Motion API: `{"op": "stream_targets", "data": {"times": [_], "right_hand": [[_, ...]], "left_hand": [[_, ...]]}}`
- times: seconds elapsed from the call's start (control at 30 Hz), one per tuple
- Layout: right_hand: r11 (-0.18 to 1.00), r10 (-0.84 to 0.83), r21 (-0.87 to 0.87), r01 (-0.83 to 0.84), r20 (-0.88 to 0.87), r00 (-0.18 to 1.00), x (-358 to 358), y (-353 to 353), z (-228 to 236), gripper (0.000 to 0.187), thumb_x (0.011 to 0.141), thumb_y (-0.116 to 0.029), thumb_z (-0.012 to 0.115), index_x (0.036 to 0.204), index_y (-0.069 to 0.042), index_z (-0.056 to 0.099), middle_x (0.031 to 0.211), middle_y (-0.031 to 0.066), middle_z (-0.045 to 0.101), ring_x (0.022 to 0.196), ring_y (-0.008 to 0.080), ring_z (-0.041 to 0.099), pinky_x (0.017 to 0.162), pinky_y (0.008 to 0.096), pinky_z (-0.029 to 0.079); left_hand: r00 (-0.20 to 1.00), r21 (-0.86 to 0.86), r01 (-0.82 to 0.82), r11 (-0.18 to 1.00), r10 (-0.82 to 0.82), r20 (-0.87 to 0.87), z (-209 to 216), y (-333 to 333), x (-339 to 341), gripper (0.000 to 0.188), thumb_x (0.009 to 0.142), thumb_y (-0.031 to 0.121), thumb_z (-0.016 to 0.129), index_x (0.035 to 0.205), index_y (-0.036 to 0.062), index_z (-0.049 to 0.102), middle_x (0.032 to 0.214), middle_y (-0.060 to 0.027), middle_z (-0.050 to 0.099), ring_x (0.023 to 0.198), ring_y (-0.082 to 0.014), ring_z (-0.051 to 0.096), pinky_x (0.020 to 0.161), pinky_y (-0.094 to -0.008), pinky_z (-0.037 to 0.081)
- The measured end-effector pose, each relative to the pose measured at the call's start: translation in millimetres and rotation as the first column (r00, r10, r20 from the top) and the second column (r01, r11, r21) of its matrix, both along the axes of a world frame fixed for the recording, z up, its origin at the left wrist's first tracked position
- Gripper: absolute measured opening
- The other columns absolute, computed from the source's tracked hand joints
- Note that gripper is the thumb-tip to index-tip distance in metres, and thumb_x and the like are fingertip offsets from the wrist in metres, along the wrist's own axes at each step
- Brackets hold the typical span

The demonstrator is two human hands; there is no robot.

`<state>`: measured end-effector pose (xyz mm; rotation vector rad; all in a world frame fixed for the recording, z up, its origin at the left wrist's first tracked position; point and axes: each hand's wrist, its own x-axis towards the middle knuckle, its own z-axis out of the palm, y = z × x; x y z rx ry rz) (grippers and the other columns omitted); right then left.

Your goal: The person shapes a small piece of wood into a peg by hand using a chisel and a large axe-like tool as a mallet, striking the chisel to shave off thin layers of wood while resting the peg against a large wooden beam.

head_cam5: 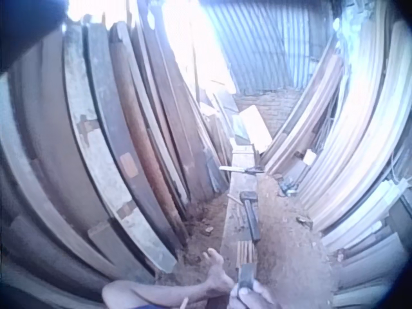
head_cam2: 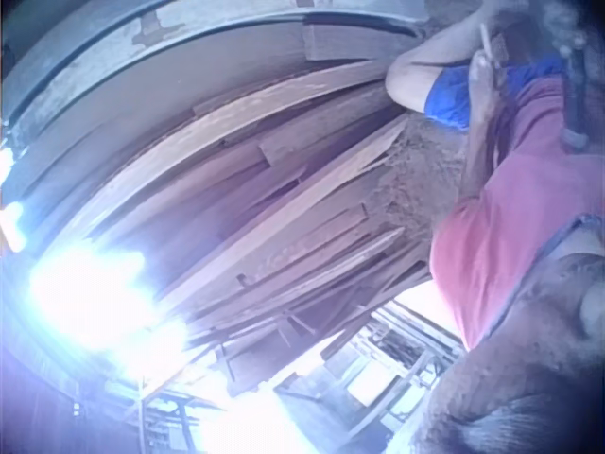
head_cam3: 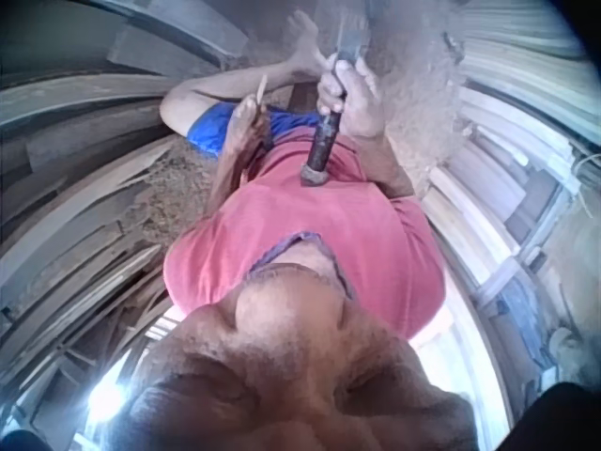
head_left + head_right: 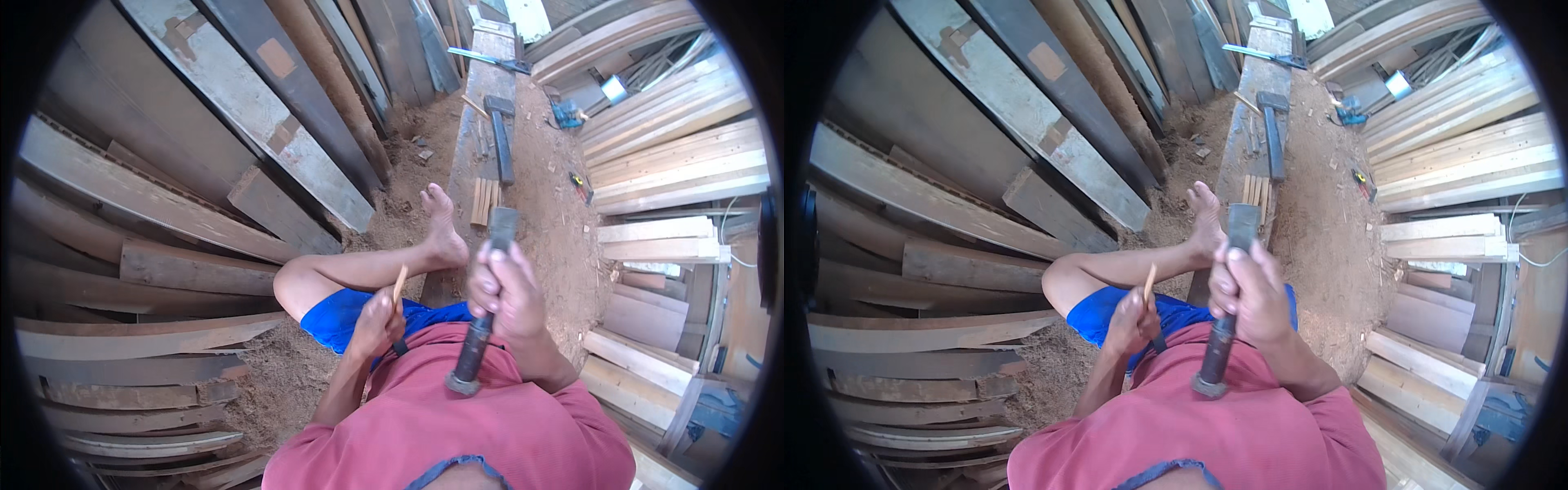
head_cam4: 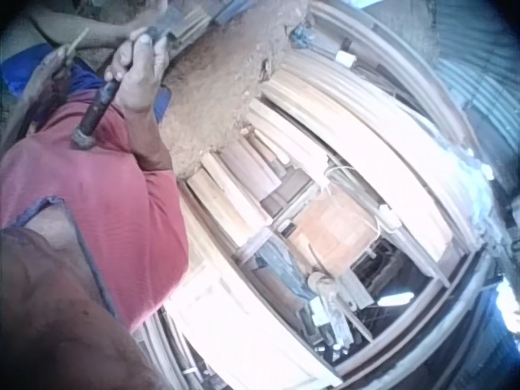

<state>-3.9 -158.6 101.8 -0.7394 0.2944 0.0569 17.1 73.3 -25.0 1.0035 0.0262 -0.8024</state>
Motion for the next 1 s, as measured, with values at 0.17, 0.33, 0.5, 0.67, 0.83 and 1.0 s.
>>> {"op": "stream_targets", "data": {"times": [0.17,0.33,0.5,0.67,0.83,1.0], "right_hand": [[0.968,0.225,0.127,-0.216,-0.061,0.972,35.1,51.2,-20.6,0.014,0.098,-0.021,0.047,0.103,-0.008,0.049,0.070,-0.0021,0.045,0.049,0.0075,0.041,0.049,0.0272,0.043],[0.921,0.365,0.181,-0.344,-0.103,0.925,24.6,76.0,-20.0,0.012,0.099,-0.021,0.044,0.099,-0.010,0.049,0.068,-0.0036,0.043,0.047,0.0061,0.039,0.046,0.0277,0.041],[0.946,0.323,0.031,-0.322,-0.063,0.944,12.7,70.4,-13.2,0.013,0.100,-0.020,0.042,0.098,-0.010,0.049,0.065,-0.0042,0.040,0.046,0.0048,0.037,0.046,0.0252,0.040],[0.987,0.107,-0.135,-0.086,0.163,0.981,-5.1,39.5,22.5,0.012,0.101,-0.020,0.041,0.102,-0.009,0.044,0.062,-0.0023,0.039,0.045,0.0057,0.037,0.044,0.0256,0.040],[0.942,0.040,-0.335,-0.018,0.061,0.997,16.4,7.5,-6.1,0.018,0.099,-0.022,0.052,0.099,-0.004,0.051,0.061,-0.0019,0.046,0.045,0.0043,0.040,0.042,0.0226,0.039],[0.781,0.021,-0.624,0.024,0.065,0.998,53.1,4.8,-42.6,0.025,0.093,-0.019,0.063,0.112,-0.003,0.058,0.071,-0.0030,0.053,0.053,0.0024,0.048,0.046,0.0219,0.041]], "left_hand": [[0.969,-0.176,-0.230,0.957,0.243,0.052,27.3,-59.7,73.8,0.033,0.104,0.037,0.040,0.087,0.0100,0.051,0.061,0.0030,0.044,0.051,-0.0061,0.038,0.048,-0.0216,0.034],[0.961,-0.118,-0.140,0.983,0.164,0.222,39.2,-45.9,88.9,0.031,0.104,0.036,0.041,0.088,0.0126,0.053,0.065,0.0060,0.049,0.054,-0.0020,0.043,0.047,-0.0189,0.035],[0.937,0.035,-0.172,0.984,0.153,0.315,62.5,-45.5,61.3,0.033,0.104,0.037,0.040,0.087,0.0116,0.052,0.064,0.0058,0.047,0.057,-0.0021,0.041,0.050,-0.0207,0.036],[0.910,0.169,0.142,0.975,-0.196,0.365,16.9,-19.7,1.1,0.040,0.103,0.040,0.039,0.084,0.0085,0.054,0.072,0.0030,0.049,0.063,-0.0072,0.043,0.053,-0.0234,0.036],[0.951,0.343,-0.091,0.935,-0.021,0.308,14.9,-16.4,-3.6,0.041,0.104,0.035,0.037,0.089,0.0055,0.061,0.064,0.0072,0.041,0.057,-0.0027,0.034,0.051,-0.0202,0.029],[0.760,0.384,-0.237,0.893,-0.076,0.646,34.1,-52.0,60.9,0.031,0.101,0.023,0.045,0.100,0.0000,0.066,0.069,-0.0072,0.056,0.066,-0.0168,0.055,0.064,-0.0322,0.045]]}}
